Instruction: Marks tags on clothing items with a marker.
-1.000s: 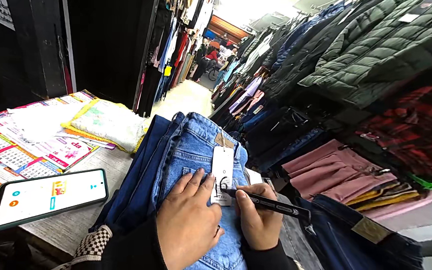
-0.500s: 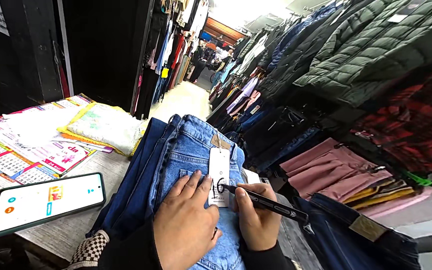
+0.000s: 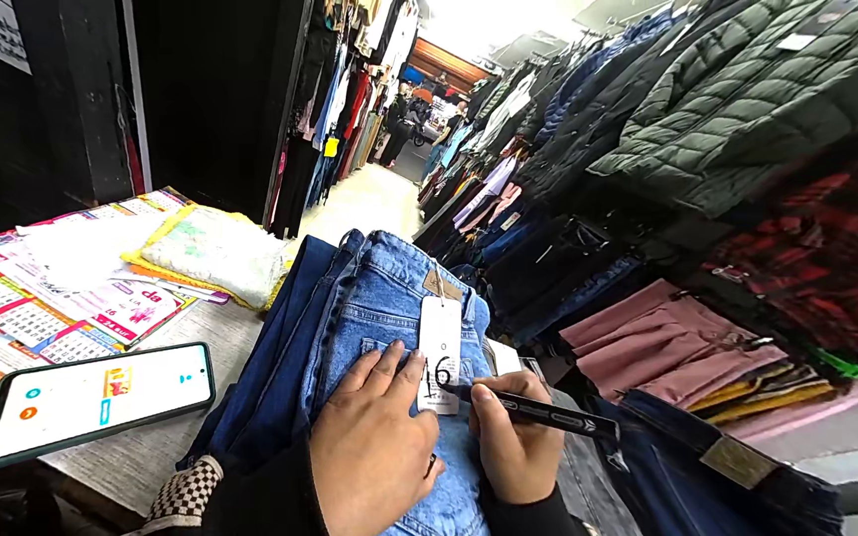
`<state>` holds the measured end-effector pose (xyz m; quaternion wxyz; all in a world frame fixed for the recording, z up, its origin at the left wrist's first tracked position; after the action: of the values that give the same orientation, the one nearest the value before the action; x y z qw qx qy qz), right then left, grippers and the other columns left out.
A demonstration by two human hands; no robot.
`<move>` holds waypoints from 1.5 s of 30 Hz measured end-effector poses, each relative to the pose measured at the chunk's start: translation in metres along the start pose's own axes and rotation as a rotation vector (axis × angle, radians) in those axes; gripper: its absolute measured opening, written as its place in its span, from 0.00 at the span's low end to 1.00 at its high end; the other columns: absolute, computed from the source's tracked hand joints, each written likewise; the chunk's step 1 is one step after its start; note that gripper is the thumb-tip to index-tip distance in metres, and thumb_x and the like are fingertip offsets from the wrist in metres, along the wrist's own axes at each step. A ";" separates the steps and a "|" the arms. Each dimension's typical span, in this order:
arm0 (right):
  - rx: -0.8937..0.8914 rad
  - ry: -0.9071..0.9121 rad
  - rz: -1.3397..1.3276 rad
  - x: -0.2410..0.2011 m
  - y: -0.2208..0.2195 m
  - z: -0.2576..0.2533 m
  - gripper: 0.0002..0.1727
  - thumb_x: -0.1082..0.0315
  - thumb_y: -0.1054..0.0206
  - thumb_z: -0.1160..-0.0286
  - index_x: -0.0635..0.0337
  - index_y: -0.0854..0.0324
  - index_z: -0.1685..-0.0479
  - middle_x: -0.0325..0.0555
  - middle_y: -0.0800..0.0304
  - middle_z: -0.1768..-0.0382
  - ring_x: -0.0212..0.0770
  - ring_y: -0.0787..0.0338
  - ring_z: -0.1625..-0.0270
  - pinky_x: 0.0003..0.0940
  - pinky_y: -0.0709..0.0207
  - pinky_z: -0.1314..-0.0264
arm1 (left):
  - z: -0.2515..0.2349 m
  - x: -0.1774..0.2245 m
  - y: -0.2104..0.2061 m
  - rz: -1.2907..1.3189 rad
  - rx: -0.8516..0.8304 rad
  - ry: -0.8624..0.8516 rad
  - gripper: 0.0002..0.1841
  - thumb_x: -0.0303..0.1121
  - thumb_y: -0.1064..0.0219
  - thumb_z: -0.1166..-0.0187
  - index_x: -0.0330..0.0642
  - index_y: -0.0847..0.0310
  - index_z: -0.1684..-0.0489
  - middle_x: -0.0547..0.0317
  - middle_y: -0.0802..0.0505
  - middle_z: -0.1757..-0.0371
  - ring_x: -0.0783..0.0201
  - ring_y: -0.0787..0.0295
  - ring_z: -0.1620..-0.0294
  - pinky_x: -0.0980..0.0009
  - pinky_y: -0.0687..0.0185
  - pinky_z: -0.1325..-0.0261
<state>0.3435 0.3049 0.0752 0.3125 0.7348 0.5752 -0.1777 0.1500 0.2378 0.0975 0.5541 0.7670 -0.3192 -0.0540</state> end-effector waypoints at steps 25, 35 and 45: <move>0.021 0.027 -0.060 -0.003 -0.001 0.002 0.04 0.68 0.34 0.25 0.57 0.22 0.59 0.32 0.13 0.74 0.25 0.18 0.81 0.21 0.20 0.80 | 0.001 0.000 -0.003 -0.025 0.047 -0.017 0.22 0.55 0.41 0.18 0.55 0.07 0.42 0.42 0.26 0.14 0.41 0.41 0.09 0.40 0.45 0.13; -0.161 0.049 -0.076 0.000 -0.006 0.003 0.07 0.67 0.30 0.25 0.61 0.19 0.55 0.35 0.11 0.67 0.26 0.14 0.73 0.22 0.16 0.70 | 0.001 0.000 -0.002 -0.036 0.015 -0.013 0.22 0.55 0.41 0.17 0.56 0.09 0.39 0.42 0.29 0.12 0.41 0.45 0.07 0.40 0.49 0.11; -0.119 0.051 -0.017 0.001 -0.004 0.003 0.06 0.68 0.31 0.27 0.59 0.19 0.58 0.34 0.13 0.71 0.25 0.17 0.77 0.21 0.19 0.74 | 0.001 0.000 -0.002 -0.096 0.045 -0.030 0.22 0.57 0.41 0.18 0.58 0.08 0.41 0.42 0.26 0.14 0.41 0.42 0.08 0.41 0.46 0.12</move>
<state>0.3402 0.3044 0.0717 0.3393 0.7145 0.5985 -0.1273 0.1504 0.2373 0.0952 0.5287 0.7927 -0.2913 -0.0848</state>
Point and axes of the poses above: each hand's wrist, its own z-axis away from the middle knuckle, its own y-axis out of the back of the hand, x = y × z, the point moved 1 cm from there along -z, towards the middle knuckle
